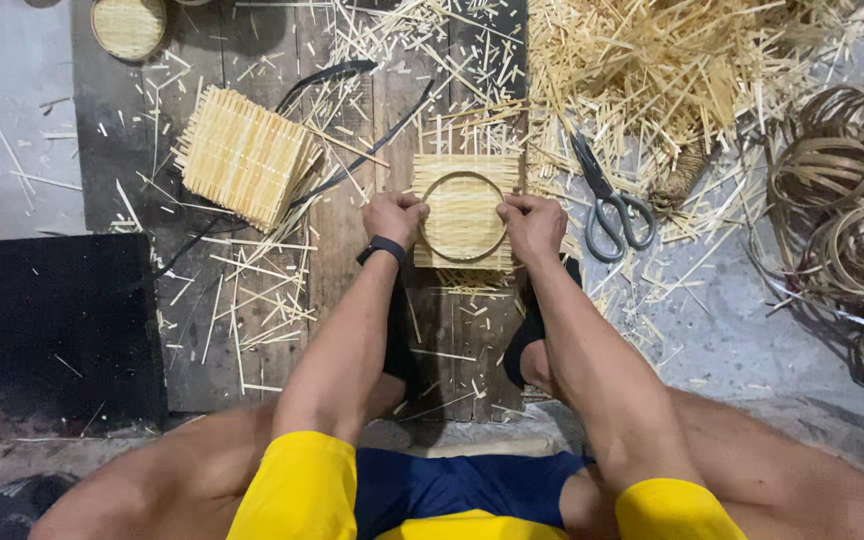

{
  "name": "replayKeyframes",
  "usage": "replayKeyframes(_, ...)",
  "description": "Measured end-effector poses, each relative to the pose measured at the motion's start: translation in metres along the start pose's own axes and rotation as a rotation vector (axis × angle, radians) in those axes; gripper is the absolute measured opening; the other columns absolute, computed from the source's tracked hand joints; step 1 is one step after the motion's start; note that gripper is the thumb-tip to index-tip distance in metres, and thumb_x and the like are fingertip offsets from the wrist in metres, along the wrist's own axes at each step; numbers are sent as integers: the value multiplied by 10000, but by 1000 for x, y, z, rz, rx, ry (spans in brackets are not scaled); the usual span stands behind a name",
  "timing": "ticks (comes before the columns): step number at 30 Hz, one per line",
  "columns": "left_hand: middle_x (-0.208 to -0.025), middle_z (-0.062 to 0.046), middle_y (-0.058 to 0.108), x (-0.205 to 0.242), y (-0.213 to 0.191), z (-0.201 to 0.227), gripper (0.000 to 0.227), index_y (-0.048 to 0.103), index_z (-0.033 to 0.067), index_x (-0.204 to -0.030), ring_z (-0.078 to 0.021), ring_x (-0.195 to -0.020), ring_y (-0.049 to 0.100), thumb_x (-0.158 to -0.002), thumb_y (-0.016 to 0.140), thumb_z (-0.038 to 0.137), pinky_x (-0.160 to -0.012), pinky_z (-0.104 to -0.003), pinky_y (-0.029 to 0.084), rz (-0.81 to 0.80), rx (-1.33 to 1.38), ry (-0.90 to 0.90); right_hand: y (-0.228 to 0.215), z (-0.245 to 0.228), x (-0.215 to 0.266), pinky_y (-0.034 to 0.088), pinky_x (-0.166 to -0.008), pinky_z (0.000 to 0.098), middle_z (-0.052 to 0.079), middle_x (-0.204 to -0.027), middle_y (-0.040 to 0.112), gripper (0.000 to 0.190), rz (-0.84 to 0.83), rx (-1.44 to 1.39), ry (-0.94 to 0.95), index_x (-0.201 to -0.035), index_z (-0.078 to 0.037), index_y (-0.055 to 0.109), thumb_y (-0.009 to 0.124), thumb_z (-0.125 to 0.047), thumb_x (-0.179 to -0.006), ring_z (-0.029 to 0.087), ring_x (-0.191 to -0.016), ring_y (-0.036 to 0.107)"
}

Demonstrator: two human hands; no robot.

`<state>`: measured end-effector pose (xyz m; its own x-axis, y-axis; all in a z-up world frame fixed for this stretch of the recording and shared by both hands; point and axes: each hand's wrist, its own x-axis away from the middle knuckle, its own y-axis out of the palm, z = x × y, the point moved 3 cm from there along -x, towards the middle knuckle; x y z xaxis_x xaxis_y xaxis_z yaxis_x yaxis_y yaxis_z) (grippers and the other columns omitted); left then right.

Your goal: The person weaves bamboo strips to form a base and uses large shears to trim the excess edges around a circular wooden mold.

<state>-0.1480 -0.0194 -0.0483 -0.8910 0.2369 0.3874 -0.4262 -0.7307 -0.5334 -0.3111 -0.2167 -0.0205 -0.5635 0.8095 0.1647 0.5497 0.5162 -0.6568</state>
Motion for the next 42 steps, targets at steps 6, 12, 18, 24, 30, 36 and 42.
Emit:
replayKeyframes(6, -848, -74, 794, -32, 20, -37, 219, 818, 38, -825, -150, -757, 750, -647, 903, 132, -735, -293, 598, -46, 133, 70, 4, 11, -8, 578, -780, 304, 102, -889, 790, 254, -34, -6, -5, -1005, -118, 828, 858, -235, -781, 189, -785, 757)
replayKeyframes(12, -761, -41, 760, -46, 35, -64, 226, 791, 15, -834, -116, -700, 687, -758, 870, 213, -666, -293, 547, -281, 221, 16, 7, 39, -23, 567, -712, 303, 97, -864, 765, 427, -105, -80, 55, -1063, -24, 751, 909, -279, -761, 153, -755, 713)
replayKeyframes(18, -751, -46, 732, -46, 40, -79, 286, 786, -18, -814, -100, -660, 615, -811, 867, 257, -613, -290, 497, -295, 207, -38, 17, 52, -26, 551, -724, 288, 67, -854, 777, 344, -229, -97, 174, -987, -17, 795, 848, -326, -846, 110, -746, 681)
replayKeyframes(24, -764, -55, 756, -35, 26, -57, 262, 772, 4, -845, -117, -640, 669, -707, 885, 195, -594, -293, 542, -197, 338, -81, 4, 12, -8, 555, -679, 323, 98, -821, 753, 323, -43, -123, 54, -988, 9, 754, 850, -225, -787, 171, -716, 687)
replayKeyframes(30, -746, -79, 778, -4, 2, -9, 150, 804, 61, -819, -174, -691, 756, -691, 834, 133, -700, -308, 602, -18, 84, 93, -3, -15, 0, 566, -722, 344, 122, -806, 765, 170, 5, 36, -102, -921, -55, 799, 814, -164, -791, 223, -725, 736)
replayKeyframes(36, -755, -88, 775, 1, 0, -1, 140, 815, 91, -807, -191, -697, 754, -677, 831, 140, -709, -318, 597, -16, 40, 105, -5, 1, -3, 581, -721, 324, 99, -805, 776, 182, -61, -24, -77, -916, -70, 807, 822, -184, -774, 197, -727, 748)
replayKeyframes(42, -758, -89, 773, -9, 4, -12, 189, 817, 90, -816, -191, -696, 755, -643, 868, 149, -692, -317, 595, -19, 54, 122, -1, 9, -14, 579, -720, 317, 107, -789, 772, 186, -82, 23, -89, -891, -66, 817, 854, -193, -761, 187, -718, 741)
